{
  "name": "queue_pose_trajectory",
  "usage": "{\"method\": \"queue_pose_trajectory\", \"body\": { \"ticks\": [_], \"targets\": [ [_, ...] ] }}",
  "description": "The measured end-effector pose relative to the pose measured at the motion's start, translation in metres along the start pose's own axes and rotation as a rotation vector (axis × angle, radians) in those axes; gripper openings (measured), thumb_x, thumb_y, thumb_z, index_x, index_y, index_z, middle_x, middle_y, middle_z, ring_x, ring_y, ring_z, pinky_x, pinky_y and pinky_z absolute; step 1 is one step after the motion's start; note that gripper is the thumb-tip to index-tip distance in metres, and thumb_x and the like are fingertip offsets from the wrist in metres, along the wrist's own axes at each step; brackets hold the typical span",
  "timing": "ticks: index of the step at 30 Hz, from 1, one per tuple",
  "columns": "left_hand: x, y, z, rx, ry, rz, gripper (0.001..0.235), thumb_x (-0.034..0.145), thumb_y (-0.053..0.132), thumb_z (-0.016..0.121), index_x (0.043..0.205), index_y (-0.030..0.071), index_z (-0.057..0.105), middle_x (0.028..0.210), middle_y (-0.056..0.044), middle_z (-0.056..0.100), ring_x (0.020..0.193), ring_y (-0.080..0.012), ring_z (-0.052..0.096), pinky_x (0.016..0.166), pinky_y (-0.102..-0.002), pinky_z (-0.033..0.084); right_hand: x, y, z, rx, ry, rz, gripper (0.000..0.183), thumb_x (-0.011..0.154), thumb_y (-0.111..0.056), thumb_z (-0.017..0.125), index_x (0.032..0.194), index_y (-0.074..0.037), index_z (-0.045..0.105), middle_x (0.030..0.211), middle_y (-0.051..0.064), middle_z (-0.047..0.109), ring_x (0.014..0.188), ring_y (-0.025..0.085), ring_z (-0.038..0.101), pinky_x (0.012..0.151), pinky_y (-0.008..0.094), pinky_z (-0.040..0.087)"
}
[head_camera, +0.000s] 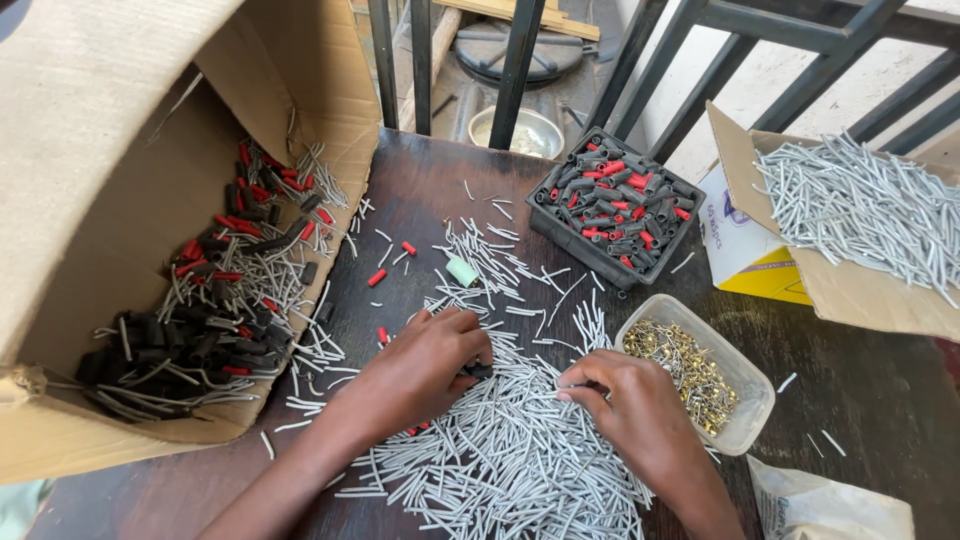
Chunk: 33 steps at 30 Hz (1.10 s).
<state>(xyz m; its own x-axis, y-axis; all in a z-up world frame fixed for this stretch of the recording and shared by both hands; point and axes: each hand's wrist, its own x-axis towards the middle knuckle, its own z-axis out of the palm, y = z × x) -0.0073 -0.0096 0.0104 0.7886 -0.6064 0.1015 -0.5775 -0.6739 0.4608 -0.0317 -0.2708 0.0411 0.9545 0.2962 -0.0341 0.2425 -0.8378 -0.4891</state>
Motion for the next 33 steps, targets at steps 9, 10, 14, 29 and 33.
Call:
{"method": "queue_pose_trajectory", "body": {
  "ticks": [9,10,14,29,33],
  "targets": [
    [-0.004,0.003,-0.034,-0.364,0.105,0.032,0.008,0.098,0.018,0.067,0.105,0.016,0.064,0.101,-0.005,0.063,0.091,-0.0223,0.061,0.080,-0.034,0.047,-0.013,-0.021,-0.045,0.377,0.312,0.079,0.009,0.085,-0.018,0.077,0.082,-0.013,0.084,0.084,-0.002,0.083,0.080,0.007,0.073,0.077,0.023,0.054],
    [-0.001,0.003,-0.035,-0.360,0.107,0.040,0.008,0.098,0.018,0.067,0.105,0.016,0.064,0.101,-0.005,0.063,0.091,-0.0223,0.061,0.080,-0.034,0.047,-0.014,-0.011,-0.051,0.375,0.321,0.077,0.009,0.085,-0.018,0.077,0.082,-0.013,0.084,0.084,-0.002,0.083,0.080,0.007,0.073,0.077,0.023,0.054],
    [0.020,0.011,-0.042,-0.401,0.161,-0.031,0.010,0.093,0.017,0.072,0.102,0.013,0.069,0.092,-0.002,0.074,0.083,-0.0166,0.070,0.071,-0.032,0.052,-0.021,0.023,-0.081,0.566,0.519,0.127,0.006,0.088,-0.002,0.076,0.093,0.000,0.072,0.081,0.011,0.079,0.072,0.014,0.071,0.071,0.024,0.057],
    [0.305,0.035,-0.028,0.012,0.549,0.126,0.008,0.085,0.011,0.081,0.086,0.011,0.074,0.086,-0.006,0.076,0.088,-0.0262,0.070,0.085,-0.046,0.054,0.046,0.167,-0.214,-0.714,0.680,0.099,0.010,0.106,-0.025,0.079,0.110,-0.017,0.083,0.097,0.010,0.072,0.100,0.031,0.063,0.081,0.042,0.049],
    [0.363,0.015,0.011,0.141,0.498,0.156,0.023,0.069,-0.006,0.057,0.066,0.014,0.067,0.073,-0.005,0.070,0.071,-0.0351,0.066,0.073,-0.047,0.044,0.069,0.182,-0.219,-0.773,0.680,0.074,0.015,0.103,-0.030,0.079,0.111,-0.018,0.083,0.103,0.012,0.075,0.104,0.031,0.062,0.087,0.042,0.051]
  ]
}}
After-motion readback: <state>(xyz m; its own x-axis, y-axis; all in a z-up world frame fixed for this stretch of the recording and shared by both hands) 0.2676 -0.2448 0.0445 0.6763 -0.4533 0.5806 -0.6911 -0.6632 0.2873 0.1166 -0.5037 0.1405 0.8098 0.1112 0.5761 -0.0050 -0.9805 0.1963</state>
